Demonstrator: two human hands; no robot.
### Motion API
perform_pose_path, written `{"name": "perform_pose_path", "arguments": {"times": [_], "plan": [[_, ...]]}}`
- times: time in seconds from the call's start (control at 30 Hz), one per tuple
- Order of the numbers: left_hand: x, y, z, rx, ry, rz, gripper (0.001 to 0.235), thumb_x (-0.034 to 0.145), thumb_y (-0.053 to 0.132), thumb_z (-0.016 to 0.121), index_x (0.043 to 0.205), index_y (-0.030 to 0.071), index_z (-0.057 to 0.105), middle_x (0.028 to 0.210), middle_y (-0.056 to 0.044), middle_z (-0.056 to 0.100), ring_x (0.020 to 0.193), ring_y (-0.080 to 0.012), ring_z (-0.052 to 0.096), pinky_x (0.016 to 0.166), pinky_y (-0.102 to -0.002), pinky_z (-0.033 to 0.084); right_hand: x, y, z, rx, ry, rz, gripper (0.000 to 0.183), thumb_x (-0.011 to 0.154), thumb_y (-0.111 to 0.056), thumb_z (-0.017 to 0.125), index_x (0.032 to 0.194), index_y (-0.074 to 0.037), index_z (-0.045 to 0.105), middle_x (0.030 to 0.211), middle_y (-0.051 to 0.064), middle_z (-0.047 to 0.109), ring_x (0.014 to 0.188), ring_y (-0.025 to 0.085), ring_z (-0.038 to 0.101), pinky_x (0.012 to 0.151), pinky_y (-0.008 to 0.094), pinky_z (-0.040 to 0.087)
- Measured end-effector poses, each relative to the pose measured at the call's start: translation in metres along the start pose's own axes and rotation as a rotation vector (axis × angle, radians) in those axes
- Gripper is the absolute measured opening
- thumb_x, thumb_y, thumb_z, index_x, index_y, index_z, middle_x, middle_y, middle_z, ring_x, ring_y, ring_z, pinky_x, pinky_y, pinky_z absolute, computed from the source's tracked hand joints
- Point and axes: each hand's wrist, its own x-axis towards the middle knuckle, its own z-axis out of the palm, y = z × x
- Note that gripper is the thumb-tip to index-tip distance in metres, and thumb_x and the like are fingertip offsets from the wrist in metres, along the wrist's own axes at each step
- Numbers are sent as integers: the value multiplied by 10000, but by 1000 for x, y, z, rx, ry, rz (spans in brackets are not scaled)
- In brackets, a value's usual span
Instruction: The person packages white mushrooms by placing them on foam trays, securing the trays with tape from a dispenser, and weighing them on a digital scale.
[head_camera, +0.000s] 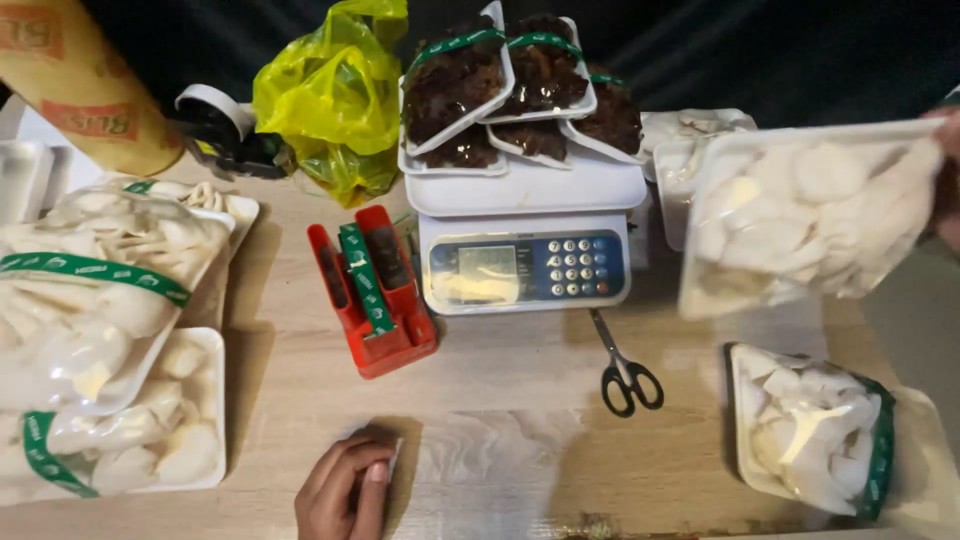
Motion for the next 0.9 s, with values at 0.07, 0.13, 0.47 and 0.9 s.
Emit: {"name": "perform_pose_path", "arguments": {"times": [0.07, 0.13, 0.47, 0.9], "plan": [[1, 1, -5, -21, -55, -13, 160, 931, 138, 604, 913, 96, 757, 961, -64, 764, 912, -163, 744, 843, -227, 538, -51, -86, 86, 80, -35, 145, 405, 1025, -491, 499, 1366, -275, 523, 1099, 81, 554, 925, 345, 610, 621, 596, 502], [-2, 2, -11, -94, -69, -44, 243, 997, 168, 514, 1032, 39, 717, 1025, -103, 756, 969, -220, 727, 891, -306, 543, -122, -118, 158, 202, 9, 281, 111, 1057, -139, 617, 1014, -223, 676, 794, 14, 629, 682, 154, 618, 583, 331, 517], [-22, -28, 3, -359, 117, -247, 328, 1050, 137, 502, 1314, -57, 526, 1096, -242, 677, 995, -218, 674, 863, -239, 496, -215, -90, 329, -121, -291, 76, 249, 949, -385, 647, 833, -170, 697, 864, 22, 751, 846, 168, 680, 749, 357, 476], [76, -3, -16, 36, -47, -80, 470, 876, 192, 753, 1280, 1, 606, 1197, -232, 611, 1122, -474, 602, 991, -562, 469, -271, -192, 329, 327, -476, -158, 253, 876, -117, 737, 1113, -34, 769, 781, 67, 694, 680, 143, 570, 632, 271, 478]]}}
